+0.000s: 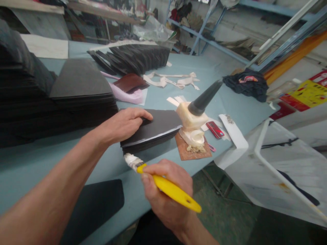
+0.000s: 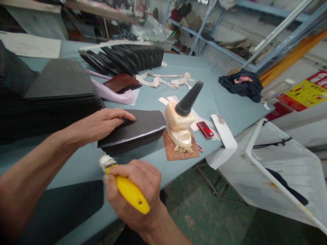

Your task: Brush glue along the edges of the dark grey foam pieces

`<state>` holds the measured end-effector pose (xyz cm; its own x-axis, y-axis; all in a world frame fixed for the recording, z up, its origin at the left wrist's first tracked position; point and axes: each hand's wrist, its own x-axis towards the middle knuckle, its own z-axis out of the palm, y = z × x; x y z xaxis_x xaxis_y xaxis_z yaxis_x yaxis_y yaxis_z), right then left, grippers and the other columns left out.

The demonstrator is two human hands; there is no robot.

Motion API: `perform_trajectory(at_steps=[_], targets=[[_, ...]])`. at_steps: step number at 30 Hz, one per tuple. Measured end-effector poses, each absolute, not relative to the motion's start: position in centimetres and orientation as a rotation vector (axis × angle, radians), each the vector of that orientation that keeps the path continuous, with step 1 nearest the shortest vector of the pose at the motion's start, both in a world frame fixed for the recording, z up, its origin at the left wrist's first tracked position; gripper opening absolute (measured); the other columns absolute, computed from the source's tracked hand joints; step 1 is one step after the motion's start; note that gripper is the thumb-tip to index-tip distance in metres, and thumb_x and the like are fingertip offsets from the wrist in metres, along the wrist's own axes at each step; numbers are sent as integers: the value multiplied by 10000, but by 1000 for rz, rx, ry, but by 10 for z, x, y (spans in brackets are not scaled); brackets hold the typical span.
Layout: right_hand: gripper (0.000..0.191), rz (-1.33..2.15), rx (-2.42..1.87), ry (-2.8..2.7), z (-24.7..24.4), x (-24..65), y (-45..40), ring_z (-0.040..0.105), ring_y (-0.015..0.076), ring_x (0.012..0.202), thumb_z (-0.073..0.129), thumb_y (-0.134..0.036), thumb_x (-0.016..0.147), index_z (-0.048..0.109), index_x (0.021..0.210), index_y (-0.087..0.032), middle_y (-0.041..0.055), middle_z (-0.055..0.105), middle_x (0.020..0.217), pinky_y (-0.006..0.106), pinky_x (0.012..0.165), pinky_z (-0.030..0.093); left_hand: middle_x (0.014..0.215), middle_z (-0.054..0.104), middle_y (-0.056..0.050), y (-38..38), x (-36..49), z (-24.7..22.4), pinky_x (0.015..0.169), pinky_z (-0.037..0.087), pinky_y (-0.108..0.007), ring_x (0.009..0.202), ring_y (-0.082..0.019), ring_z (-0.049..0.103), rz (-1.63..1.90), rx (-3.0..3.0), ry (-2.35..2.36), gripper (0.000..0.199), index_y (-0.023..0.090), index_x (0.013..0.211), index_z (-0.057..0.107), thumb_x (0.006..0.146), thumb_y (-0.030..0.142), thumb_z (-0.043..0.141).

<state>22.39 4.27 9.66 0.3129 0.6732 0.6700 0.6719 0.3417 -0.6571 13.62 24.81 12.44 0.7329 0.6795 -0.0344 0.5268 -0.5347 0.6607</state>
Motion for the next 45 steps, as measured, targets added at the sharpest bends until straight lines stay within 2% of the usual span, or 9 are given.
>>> perform_trajectory(at_steps=[2, 5, 9, 13, 19, 25, 32, 39, 45], targets=[[99, -51, -1416, -1367, 100, 247, 35, 682, 99, 551, 689, -154, 935, 693, 882, -237, -51, 754, 702, 217, 580, 548, 1380, 752, -27, 249, 135, 122, 1244, 452, -399, 1293, -244, 673, 294, 2314, 864, 525, 243, 1252, 769, 886, 341, 405], [87, -157, -1476, -1185, 101, 284, 35, 694, 119, 577, 693, -184, 954, 728, 903, -245, -42, 746, 711, 230, 572, 556, 1388, 741, -60, 247, 135, 121, 1242, 463, -434, 1314, -264, 662, 329, 2383, 828, 542, 230, 1281, 753, 918, 389, 382], [111, -254, -1492, -1007, 101, 322, 62, 684, 139, 604, 708, -279, 960, 760, 880, -221, -9, 746, 720, 252, 552, 539, 1337, 729, -92, 240, 137, 120, 1144, 540, -487, 1229, -297, 686, 335, 2465, 845, 560, 248, 1317, 746, 972, 460, 359], [193, -183, -1530, -956, 105, 343, 94, 673, 126, 590, 684, -324, 962, 751, 833, -197, -13, 733, 687, 238, 557, 541, 1316, 711, -81, 233, 136, 111, 1026, 591, -467, 1169, -305, 701, 377, 2530, 913, 557, 302, 1316, 758, 1000, 530, 361], [189, -168, -1610, -936, 106, 352, 116, 684, 127, 599, 697, -342, 937, 775, 829, -208, -12, 756, 702, 231, 566, 536, 1316, 713, -66, 233, 133, 102, 967, 593, -434, 1144, -287, 712, 447, 2575, 895, 512, 349, 1304, 766, 1030, 520, 369], [178, -172, -1570, -1025, 107, 351, 129, 633, 104, 535, 674, -307, 949, 759, 832, -204, -29, 728, 663, 219, 517, 487, 1298, 730, -81, 228, 137, 106, 916, 617, -471, 1116, -305, 729, 440, 2536, 963, 518, 351, 1279, 784, 1000, 506, 376], [178, -167, -1644, -1101, 102, 345, 132, 678, 114, 604, 676, -285, 962, 764, 830, -204, -19, 759, 708, 236, 579, 498, 1329, 718, -88, 224, 136, 106, 965, 617, -512, 1128, -310, 715, 414, 2531, 971, 531, 344, 1333, 768, 1018, 493, 368], [209, -135, -1702, -987, 109, 348, 133, 677, 131, 613, 658, -351, 939, 773, 821, -222, -11, 760, 710, 257, 608, 498, 1292, 730, -94, 222, 138, 106, 919, 632, -472, 1073, -292, 725, 452, 2608, 952, 507, 311, 1317, 776, 1042, 416, 363], [255, -2, -1733, -1007, 111, 346, 139, 659, 137, 584, 651, -400, 931, 780, 811, -216, -7, 734, 661, 254, 560, 462, 1281, 720, -102, 220, 139, 102, 934, 616, -530, 1073, -303, 712, 494, 2580, 951, 523, 304, 1333, 765, 1047, 402, 338]])
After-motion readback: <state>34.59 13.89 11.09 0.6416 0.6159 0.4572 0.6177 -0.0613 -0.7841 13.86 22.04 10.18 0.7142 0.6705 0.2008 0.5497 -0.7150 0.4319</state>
